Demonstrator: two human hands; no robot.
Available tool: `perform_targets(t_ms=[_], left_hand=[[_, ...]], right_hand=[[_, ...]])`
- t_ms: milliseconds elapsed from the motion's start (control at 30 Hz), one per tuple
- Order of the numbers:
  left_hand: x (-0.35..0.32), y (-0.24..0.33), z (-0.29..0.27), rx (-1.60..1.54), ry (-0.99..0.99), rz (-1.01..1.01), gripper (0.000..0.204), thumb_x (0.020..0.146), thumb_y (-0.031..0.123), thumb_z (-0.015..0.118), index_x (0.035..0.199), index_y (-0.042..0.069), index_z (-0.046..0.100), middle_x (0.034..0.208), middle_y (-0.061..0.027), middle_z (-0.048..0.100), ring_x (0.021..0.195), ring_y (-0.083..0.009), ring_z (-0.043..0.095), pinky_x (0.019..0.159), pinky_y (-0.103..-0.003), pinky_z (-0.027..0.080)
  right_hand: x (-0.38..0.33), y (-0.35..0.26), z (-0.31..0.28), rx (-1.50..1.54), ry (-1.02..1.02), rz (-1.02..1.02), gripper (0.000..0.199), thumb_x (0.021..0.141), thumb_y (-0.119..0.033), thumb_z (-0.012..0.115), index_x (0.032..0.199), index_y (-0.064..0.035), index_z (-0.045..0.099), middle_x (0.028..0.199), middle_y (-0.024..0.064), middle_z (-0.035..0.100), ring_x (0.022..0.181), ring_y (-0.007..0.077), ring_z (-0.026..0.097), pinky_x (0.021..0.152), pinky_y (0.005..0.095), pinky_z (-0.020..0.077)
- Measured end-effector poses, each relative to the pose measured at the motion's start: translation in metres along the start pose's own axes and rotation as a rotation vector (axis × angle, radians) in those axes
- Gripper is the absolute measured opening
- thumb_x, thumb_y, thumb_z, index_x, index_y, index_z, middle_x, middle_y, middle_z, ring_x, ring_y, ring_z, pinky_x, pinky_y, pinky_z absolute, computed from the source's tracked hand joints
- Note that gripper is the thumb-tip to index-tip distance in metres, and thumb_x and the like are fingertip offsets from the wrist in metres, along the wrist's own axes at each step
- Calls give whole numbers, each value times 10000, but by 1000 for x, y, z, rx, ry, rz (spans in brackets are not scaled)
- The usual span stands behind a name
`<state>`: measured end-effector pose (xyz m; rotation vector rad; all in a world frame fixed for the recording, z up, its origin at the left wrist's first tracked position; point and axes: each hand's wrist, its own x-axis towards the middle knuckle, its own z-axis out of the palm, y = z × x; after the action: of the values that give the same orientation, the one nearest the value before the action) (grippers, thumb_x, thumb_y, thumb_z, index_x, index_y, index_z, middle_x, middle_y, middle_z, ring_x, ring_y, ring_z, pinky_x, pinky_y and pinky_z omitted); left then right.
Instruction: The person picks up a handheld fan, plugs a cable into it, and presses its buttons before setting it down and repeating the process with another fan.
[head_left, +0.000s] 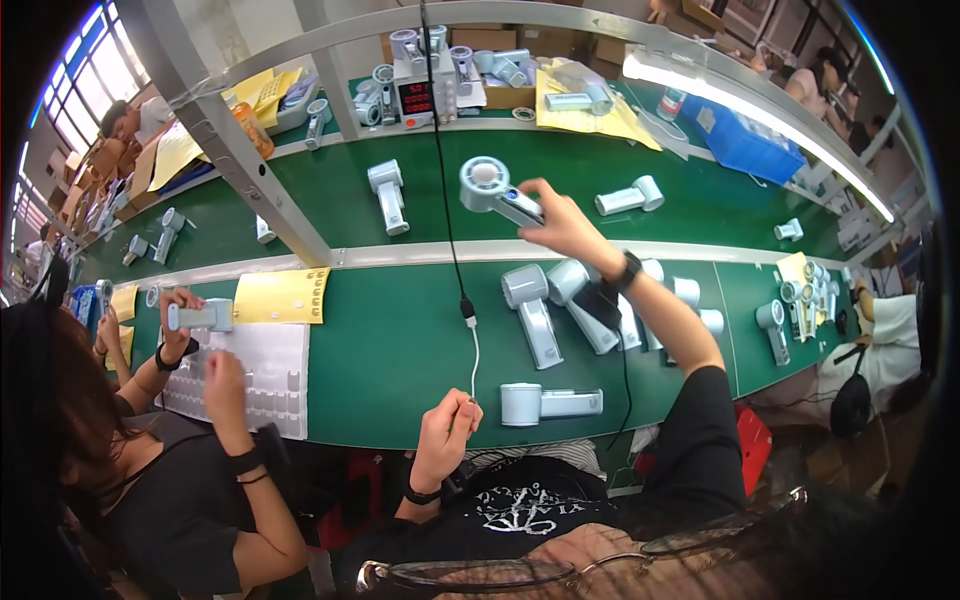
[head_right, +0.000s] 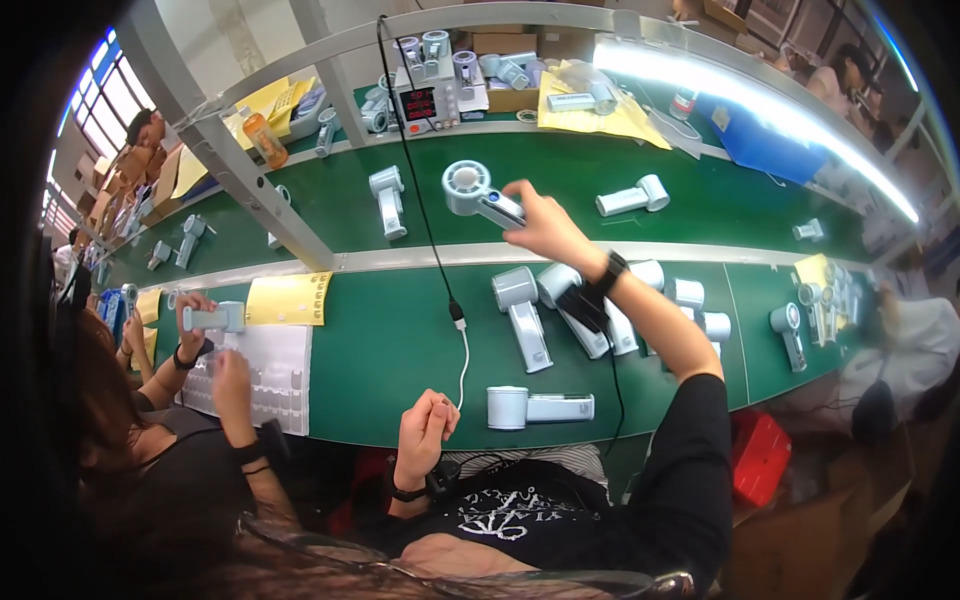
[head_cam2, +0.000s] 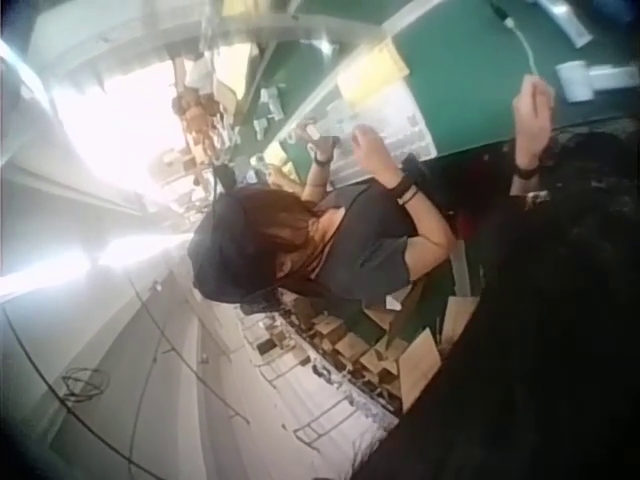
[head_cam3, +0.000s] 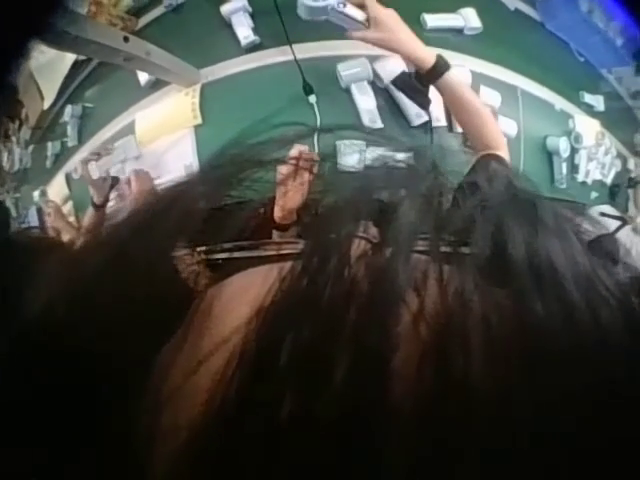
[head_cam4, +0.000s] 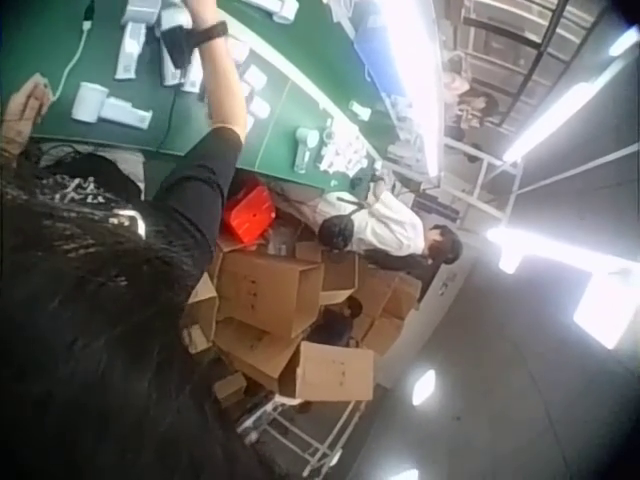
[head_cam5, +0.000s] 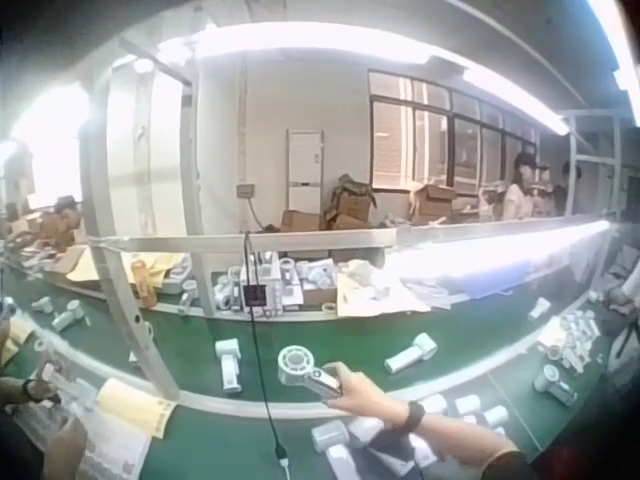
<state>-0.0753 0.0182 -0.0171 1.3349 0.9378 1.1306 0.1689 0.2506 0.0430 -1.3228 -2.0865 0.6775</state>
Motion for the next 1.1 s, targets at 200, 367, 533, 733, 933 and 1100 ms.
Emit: perform_targets(t_ms=[200, 367, 533, 733, 933, 1100], left_hand=[[13, 7, 32, 143, -124, 73, 142, 988, 115, 435, 922, 4, 495, 741, -31, 524, 621, -103, 475, 567, -247, 394], [29, 13, 70, 203, -181, 230, 81, 946, 55, 483, 976, -3, 529, 757, -75, 552, 634, -171, 535, 597, -289, 432], [38, 17, 90, 333, -153, 342, 78, 912, 27, 520, 976, -10, 547, 775, -108, 576, 656, -214, 570, 599, -308, 446], [37, 10, 98, 355, 20, 320, 81, 894, 23, 543, 958, -17, 572, 722, -120, 579, 596, -229, 569, 541, -319, 434], [36, 10, 99, 462, 103, 281, 65, 880, 16, 558, 923, -20, 592, 660, -130, 570, 526, -247, 545, 494, -338, 408], [38, 13, 95, 501, 138, 275, 48, 866, 35, 571, 877, -9, 586, 604, -145, 537, 547, -309, 533, 514, -402, 396]], right_hand=[[-128, -38, 1, 977, -21, 251, 471, 940, -227, 484, 1340, -19, 349, 1130, 102, 542, 921, 185, 564, 782, 331, 494], [-173, -59, 25, 1449, 239, 193, 481, 946, -267, 410, 1360, -37, 322, 1207, 122, 470, 978, 235, 516, 816, 410, 485], [-177, -61, 39, 1789, 246, 133, 459, 944, -277, 415, 1301, 11, 386, 1216, 126, 488, 1025, 248, 539, 841, 434, 501], [-176, -62, 53, 1783, 269, 148, 467, 937, -267, 414, 1297, 28, 382, 1211, 136, 489, 1016, 246, 539, 884, 435, 494], [-178, -66, 62, 1642, 333, 206, 431, 919, -159, 468, 1299, 15, 361, 1159, 149, 496, 999, 223, 543, 897, 391, 486], [-178, -70, 75, 1401, 408, 211, 465, 880, -21, 502, 1308, -7, 317, 1110, 137, 500, 993, 197, 532, 890, 360, 474]])
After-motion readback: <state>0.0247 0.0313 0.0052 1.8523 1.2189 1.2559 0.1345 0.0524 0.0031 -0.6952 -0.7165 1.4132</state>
